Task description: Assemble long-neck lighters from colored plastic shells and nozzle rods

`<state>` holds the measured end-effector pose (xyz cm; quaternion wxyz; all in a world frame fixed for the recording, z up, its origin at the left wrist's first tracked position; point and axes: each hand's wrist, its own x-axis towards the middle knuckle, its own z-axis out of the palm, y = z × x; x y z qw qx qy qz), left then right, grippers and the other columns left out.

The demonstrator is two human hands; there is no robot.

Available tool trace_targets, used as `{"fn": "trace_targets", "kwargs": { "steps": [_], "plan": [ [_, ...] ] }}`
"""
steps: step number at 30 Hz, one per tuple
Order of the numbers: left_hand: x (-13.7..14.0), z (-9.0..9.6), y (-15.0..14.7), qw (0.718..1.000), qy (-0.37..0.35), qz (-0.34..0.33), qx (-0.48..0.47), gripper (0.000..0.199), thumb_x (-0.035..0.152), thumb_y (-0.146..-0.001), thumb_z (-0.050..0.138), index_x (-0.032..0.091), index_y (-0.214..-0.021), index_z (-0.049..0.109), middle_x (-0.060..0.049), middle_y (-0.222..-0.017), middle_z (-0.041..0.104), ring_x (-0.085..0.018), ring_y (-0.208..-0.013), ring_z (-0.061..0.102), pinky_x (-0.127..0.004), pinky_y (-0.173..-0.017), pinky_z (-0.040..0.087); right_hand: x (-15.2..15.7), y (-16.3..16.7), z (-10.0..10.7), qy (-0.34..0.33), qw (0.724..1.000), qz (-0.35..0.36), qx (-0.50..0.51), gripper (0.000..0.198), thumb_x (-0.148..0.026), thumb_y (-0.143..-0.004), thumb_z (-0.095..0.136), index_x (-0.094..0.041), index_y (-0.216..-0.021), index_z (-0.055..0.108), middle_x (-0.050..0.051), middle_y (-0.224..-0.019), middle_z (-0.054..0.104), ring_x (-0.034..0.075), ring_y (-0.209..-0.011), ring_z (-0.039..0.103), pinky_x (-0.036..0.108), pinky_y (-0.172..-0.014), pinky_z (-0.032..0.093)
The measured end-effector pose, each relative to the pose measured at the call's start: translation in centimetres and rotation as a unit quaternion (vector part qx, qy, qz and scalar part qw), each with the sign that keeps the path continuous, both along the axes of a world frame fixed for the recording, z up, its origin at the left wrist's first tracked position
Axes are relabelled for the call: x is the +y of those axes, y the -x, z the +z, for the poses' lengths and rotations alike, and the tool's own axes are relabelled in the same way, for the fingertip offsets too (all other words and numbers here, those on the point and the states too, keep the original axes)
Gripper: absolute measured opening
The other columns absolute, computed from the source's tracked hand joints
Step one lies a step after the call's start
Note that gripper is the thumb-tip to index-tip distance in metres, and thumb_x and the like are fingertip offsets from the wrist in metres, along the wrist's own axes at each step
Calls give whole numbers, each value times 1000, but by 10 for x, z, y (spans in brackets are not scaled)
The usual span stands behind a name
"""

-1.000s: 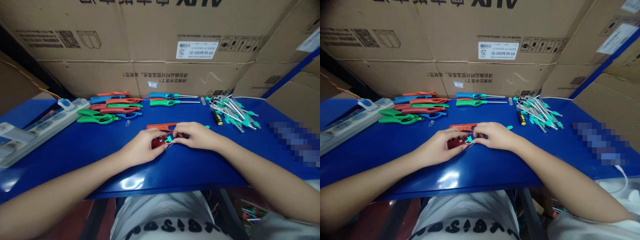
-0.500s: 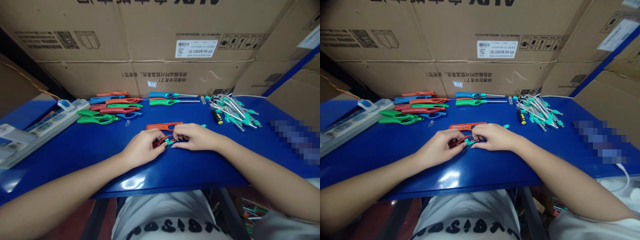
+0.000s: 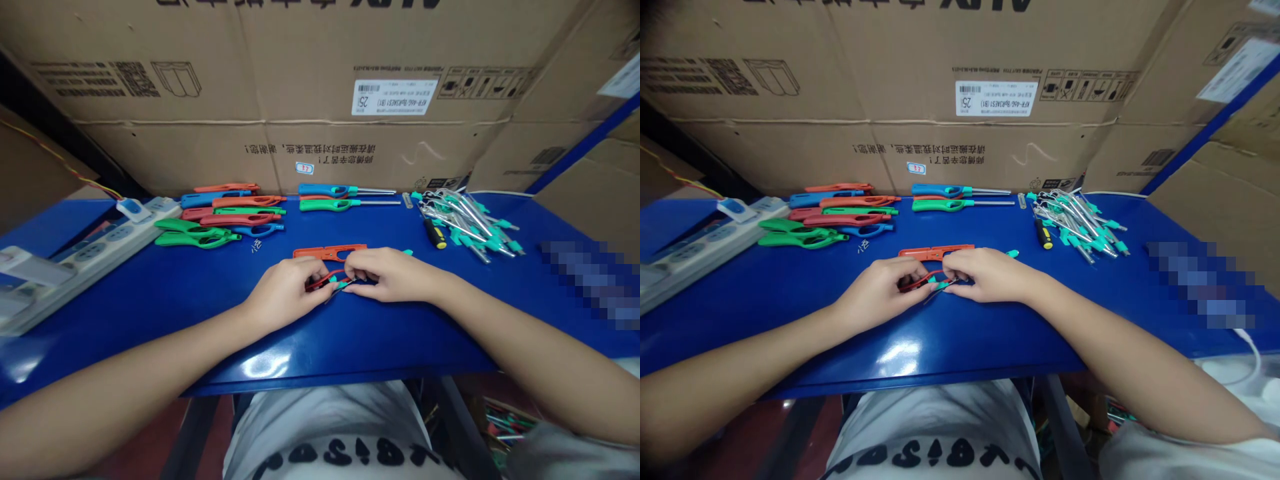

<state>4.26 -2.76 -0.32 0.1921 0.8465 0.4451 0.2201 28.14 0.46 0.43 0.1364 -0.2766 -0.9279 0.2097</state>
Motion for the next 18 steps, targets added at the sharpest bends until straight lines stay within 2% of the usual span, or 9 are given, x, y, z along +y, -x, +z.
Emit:
{"fn": "trace_targets", "kwargs": {
  "steps": [5, 13, 18],
  "plan": [
    [-3, 0, -1, 1000, 12, 8, -10, 17, 31, -88, 66, 19, -77, 67, 1, -72, 67, -13, -63, 57, -24, -59, 38, -2, 1, 2, 2, 1000, 4, 0, 14, -30, -92, 63, -19, -88, 56, -1, -79, 58, 12, -67, 50, 22, -61, 34],
    [-1, 2, 0, 1000, -11, -8, -3, 25, 42, -92, 65, 20, -96, 75, -1, -80, 72, -16, -70, 63, -26, -62, 42, 0, 2, 4, 13, 999, -31, 8, 20, -33, -92, 63, -19, -81, 55, -1, -73, 57, 11, -63, 50, 23, -59, 32],
    [1, 4, 1, 999, 7, -6, -31, 19, 29, -94, 60, 20, -96, 77, -3, -88, 77, -17, -74, 67, -25, -63, 44, 1, 2, 5, 17, 998, -59, 12, 26, -35, -91, 65, -19, -76, 52, -2, -68, 55, 10, -60, 47, 23, -58, 31]
  ]
}}
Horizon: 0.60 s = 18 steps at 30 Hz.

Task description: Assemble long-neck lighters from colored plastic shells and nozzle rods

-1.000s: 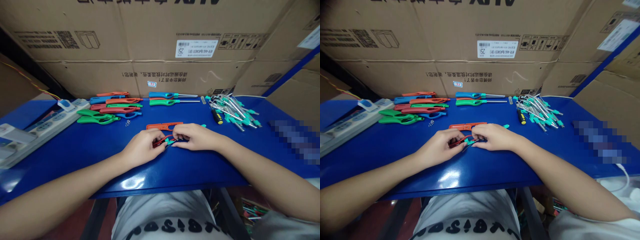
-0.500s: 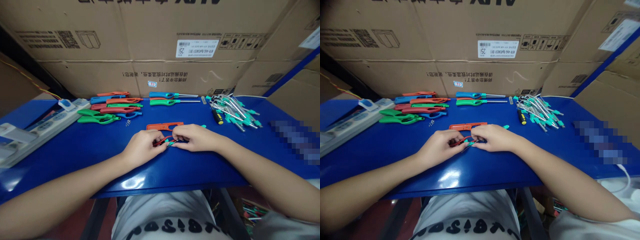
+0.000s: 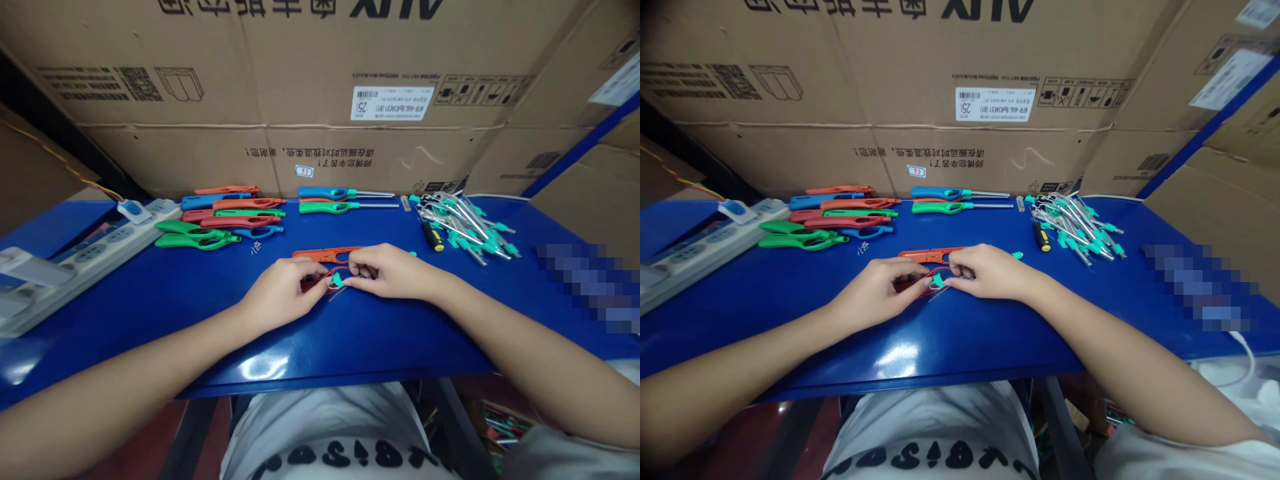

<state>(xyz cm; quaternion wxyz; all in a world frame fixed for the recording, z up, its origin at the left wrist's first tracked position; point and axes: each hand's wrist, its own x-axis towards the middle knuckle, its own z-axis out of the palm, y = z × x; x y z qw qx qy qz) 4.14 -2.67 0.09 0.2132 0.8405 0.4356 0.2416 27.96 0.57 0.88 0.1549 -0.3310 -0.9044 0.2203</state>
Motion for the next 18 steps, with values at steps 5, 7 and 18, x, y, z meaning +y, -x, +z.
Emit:
{"fn": "trace_targets", "kwargs": {
  "steps": [5, 7, 18],
  "plan": [
    [2, -3, 0, 1000, 27, 0, -6, 17, 23, -92, 59, 20, -95, 76, -3, -87, 76, -15, -69, 65, -24, -60, 44, 0, 0, -2, -2, 1000, -7, 4, 27, -36, -91, 66, -19, -75, 51, -3, -68, 54, 10, -60, 46, 23, -58, 30],
    [3, -4, -1, 999, 37, 2, -11, 16, 22, -92, 59, 19, -92, 75, -2, -83, 75, -14, -65, 63, -24, -58, 43, 1, 0, -3, -2, 1000, -7, 4, 28, -35, -90, 67, -19, -75, 51, -3, -67, 54, 10, -60, 46, 23, -58, 30],
    [-1, -2, 2, 992, -80, -13, 100, 32, 37, -100, 52, 22, -124, 67, -9, -122, 68, -25, -106, 66, -36, -84, 55, 3, -4, -1, 21, 998, -60, -28, 29, -41, -90, 66, -18, -74, 56, -2, -64, 58, 11, -57, 49, 23, -55, 31]
  ]
}}
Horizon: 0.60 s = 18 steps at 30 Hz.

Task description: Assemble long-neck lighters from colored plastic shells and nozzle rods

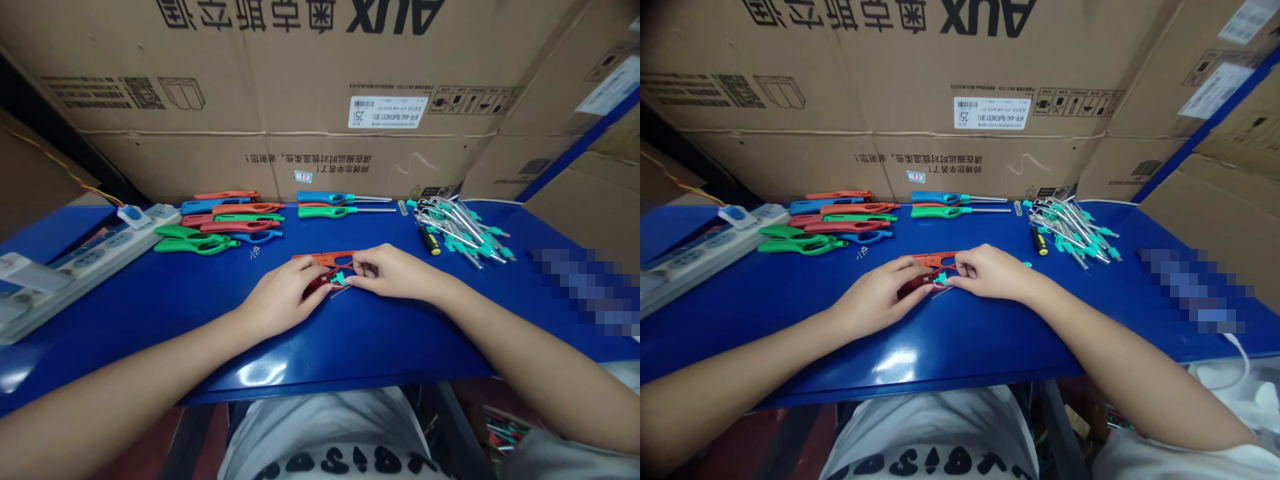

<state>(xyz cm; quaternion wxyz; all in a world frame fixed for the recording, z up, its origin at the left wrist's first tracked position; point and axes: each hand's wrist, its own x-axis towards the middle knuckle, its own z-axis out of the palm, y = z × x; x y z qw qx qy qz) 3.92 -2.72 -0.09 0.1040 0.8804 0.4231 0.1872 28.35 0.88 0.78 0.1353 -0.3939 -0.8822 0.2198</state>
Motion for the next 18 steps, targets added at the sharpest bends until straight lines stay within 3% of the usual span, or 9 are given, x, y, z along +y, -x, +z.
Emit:
{"fn": "trace_targets", "kwargs": {
  "steps": [5, 8, 12, 15, 18],
  "plan": [
    [1, 1, 2, 998, -28, -44, 38, 39, 35, -99, 54, 19, -133, 62, -13, -125, 64, -30, -116, 59, -47, -101, 50, 8, -9, 5, 0, 997, -73, 19, 33, -48, -92, 60, -19, -76, 60, 1, -68, 64, 12, -59, 53, 24, -57, 35],
    [2, 0, 3, 997, -30, -51, 46, 35, 28, -99, 53, 18, -131, 63, -13, -125, 64, -29, -116, 58, -47, -100, 51, 20, -26, 13, -69, 981, -182, -23, 34, -50, -92, 58, -19, -77, 62, 4, -75, 68, 15, -63, 55, 27, -58, 36],
    [3, -2, 4, 996, -46, -66, 46, 34, 23, -100, 51, 21, -131, 63, -13, -126, 64, -28, -116, 60, -44, -99, 52, 42, -68, 20, -166, 907, -359, -147, 17, -33, -91, 56, -19, -89, 66, 13, -101, 70, 26, -88, 63, 32, -67, 42],
    [3, -2, 4, 993, -66, -72, 60, 33, 23, -101, 50, 20, -131, 64, -12, -123, 66, -28, -115, 61, -45, -99, 53, 56, -104, 21, -118, 847, -470, -220, 22, -20, -87, 57, -17, -106, 67, 18, -119, 63, 31, -102, 63, 37, -76, 47],
    [4, -1, 5, 991, -80, -71, 83, 32, 25, -102, 50, 18, -129, 66, -12, -119, 68, -28, -111, 64, -46, -96, 54, 64, -128, 22, -73, 830, -498, -242, 23, -20, -84, 61, -16, -106, 68, 18, -116, 64, 32, -106, 63, 38, -78, 49]
  ]
}}
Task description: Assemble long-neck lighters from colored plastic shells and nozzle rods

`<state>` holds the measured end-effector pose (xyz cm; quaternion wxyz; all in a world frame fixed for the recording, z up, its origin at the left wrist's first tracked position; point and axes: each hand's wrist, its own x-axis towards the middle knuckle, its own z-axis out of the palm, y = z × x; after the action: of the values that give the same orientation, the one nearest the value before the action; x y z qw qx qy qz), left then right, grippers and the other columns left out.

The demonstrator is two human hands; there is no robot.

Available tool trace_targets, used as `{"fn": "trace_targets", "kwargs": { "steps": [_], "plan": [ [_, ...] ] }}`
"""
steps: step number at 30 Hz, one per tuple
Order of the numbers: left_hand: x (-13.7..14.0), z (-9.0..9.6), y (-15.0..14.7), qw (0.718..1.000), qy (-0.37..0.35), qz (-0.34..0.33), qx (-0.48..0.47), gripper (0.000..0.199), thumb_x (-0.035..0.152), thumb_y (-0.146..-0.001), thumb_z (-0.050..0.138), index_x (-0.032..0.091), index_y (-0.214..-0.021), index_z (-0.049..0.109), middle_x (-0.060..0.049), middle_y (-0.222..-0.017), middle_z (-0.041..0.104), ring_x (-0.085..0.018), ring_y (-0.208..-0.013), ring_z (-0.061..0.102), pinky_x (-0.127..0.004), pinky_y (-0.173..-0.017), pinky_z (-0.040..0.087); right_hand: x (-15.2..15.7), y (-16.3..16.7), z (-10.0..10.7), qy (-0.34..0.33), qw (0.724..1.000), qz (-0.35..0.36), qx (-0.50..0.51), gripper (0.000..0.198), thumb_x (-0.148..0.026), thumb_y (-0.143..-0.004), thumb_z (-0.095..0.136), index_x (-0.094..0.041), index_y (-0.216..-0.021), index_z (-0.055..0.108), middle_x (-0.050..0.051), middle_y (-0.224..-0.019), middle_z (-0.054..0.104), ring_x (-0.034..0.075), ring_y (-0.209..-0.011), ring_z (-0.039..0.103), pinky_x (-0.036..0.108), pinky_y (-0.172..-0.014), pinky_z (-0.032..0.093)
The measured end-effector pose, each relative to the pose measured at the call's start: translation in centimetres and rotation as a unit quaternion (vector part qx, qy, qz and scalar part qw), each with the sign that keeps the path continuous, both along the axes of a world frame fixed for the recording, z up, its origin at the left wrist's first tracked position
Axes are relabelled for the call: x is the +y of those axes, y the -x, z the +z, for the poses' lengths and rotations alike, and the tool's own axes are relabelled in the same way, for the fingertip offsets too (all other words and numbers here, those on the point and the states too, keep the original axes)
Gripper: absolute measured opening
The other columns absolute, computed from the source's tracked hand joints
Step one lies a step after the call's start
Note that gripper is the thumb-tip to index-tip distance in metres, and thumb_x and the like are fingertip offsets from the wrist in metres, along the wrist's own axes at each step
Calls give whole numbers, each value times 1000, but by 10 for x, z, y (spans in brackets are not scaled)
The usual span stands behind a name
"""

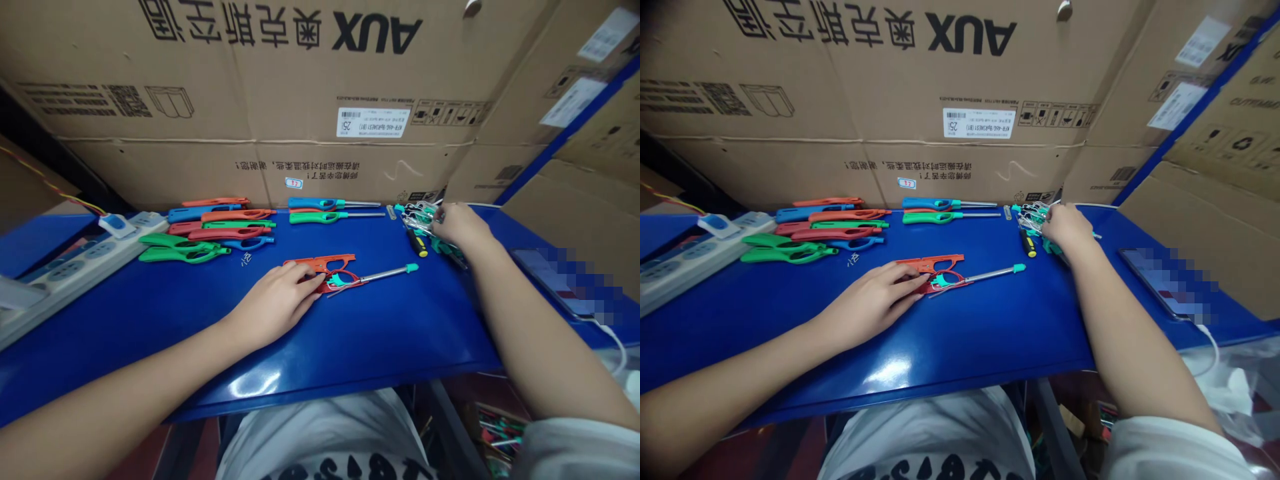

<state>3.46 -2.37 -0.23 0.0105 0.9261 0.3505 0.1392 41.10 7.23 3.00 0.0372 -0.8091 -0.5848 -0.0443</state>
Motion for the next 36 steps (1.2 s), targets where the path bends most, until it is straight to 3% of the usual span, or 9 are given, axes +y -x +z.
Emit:
{"fn": "trace_targets", "kwargs": {
  "steps": [4, 16, 20, 23, 26, 29, 33, 36],
  "plan": [
    [0, -1, 1, 1000, -20, -4, 4, 31, 25, -102, 51, 16, -125, 69, -12, -117, 69, -29, -108, 65, -45, -92, 56, 3, -8, 0, 10, 1000, -3, 2, 17, -26, -82, 67, -17, -96, 71, 17, -112, 65, 32, -106, 63, 36, -78, 50],
    [2, -5, 1, 998, -37, -33, -24, 28, 31, -102, 51, 19, -115, 73, -8, -111, 72, -25, -100, 68, -41, -89, 56, 4, 0, -1, -6, 1000, -13, 14, 9, -17, -79, 64, -17, -80, 73, 21, -103, 65, 37, -99, 66, 44, -73, 52],
    [1, -1, 0, 999, -35, -26, 0, 29, 30, -103, 48, 19, -114, 73, -9, -109, 71, -25, -99, 67, -41, -86, 56, 0, -2, 2, -68, 997, -11, 22, 10, -14, -77, 65, -17, -79, 74, 20, -105, 64, 37, -98, 65, 45, -73, 52],
    [-1, 2, -2, 999, -39, -20, 22, 30, 28, -104, 47, 18, -112, 74, -9, -106, 71, -24, -97, 66, -39, -84, 56, -1, -2, 4, -168, 985, 14, 41, 10, -18, -79, 66, -17, -83, 75, 20, -109, 62, 36, -100, 63, 45, -75, 51],
    [-5, 3, -4, 995, -75, -18, 66, 29, 22, -103, 47, 16, -111, 74, -9, -103, 71, -26, -95, 66, -40, -82, 56, -2, 7, 5, -271, 955, 79, 90, 13, -23, -81, 65, -16, -85, 74, 18, -106, 65, 31, -94, 64, 45, -79, 51],
    [-8, 2, -6, 990, -99, -21, 98, 31, 19, -103, 45, 13, -116, 73, -11, -104, 72, -29, -98, 67, -42, -80, 56, -4, 29, 2, -313, 913, 160, 207, 10, -25, -79, 67, -16, -81, 72, 12, -92, 69, 23, -78, 65, 44, -81, 54],
    [-9, 4, -4, 998, -46, -7, 46, 31, 21, -102, 48, 13, -119, 72, -12, -109, 73, -28, -100, 68, -42, -84, 58, -16, 72, -6, -207, 834, 223, 460, 19, -36, -75, 75, -19, -82, 72, 7, -81, 73, 22, -71, 66, 38, -63, 58],
    [-8, 6, -2, 998, 22, 16, -60, 32, 25, -97, 57, 14, -126, 69, -13, -119, 72, -28, -108, 67, -42, -91, 57, -32, 103, -11, -110, 769, 258, 574, 26, -41, -71, 81, -19, -83, 72, 6, -87, 75, 20, -75, 69, 33, -61, 60]
  ]
}}
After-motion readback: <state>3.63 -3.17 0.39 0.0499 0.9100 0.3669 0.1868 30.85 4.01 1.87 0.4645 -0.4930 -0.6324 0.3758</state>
